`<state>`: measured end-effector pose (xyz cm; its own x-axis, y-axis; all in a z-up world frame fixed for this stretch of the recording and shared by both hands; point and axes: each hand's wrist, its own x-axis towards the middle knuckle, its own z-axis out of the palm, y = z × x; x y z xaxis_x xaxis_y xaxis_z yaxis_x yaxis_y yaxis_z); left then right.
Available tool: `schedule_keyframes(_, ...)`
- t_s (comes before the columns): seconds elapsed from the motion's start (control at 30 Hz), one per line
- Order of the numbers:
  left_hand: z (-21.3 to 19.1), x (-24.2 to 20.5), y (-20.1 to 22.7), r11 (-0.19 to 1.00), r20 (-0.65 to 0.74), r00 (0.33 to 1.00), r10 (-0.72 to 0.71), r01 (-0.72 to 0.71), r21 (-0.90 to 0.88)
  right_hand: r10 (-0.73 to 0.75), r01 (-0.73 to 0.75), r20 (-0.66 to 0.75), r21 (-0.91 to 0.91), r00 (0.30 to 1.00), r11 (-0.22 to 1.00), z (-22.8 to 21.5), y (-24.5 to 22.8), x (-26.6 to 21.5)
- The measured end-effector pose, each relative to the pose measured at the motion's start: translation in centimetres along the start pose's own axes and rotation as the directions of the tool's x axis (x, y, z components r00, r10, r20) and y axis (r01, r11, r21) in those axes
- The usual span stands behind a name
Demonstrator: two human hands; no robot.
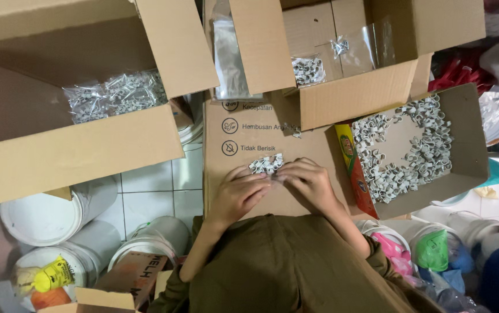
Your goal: The person picks up plastic pieces from a large box and places them into small plastic bags.
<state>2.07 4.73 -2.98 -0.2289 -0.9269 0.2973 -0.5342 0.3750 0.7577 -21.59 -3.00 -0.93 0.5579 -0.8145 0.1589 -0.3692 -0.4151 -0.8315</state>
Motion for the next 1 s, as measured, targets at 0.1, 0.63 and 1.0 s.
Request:
schedule_keyframes(0.1,0.2,-0.2,-0.5,0.998,-0.062,0.996,-0.068,0.068,-0.004,0.206,-0.204,-0.038,0.061,0.978,0.977,0.4,0.1,0.1)
schedule_keyframes(0.63,-0.8,1.5,1.9,0.918,-0.28,0.954,-0.105,0.201,0.341,0.319,-0.288,-0.196,0.169,0.927,0.943,1.5,0.1,0.9)
schedule_keyframes(1.0,-1.2,3.5,3.1,0.939,0.153,0.987,-0.045,-0.011,0.344,0.27,-0.281,-0.253,-0.005,0.929,0.96,1.5,-0.8,0.8)
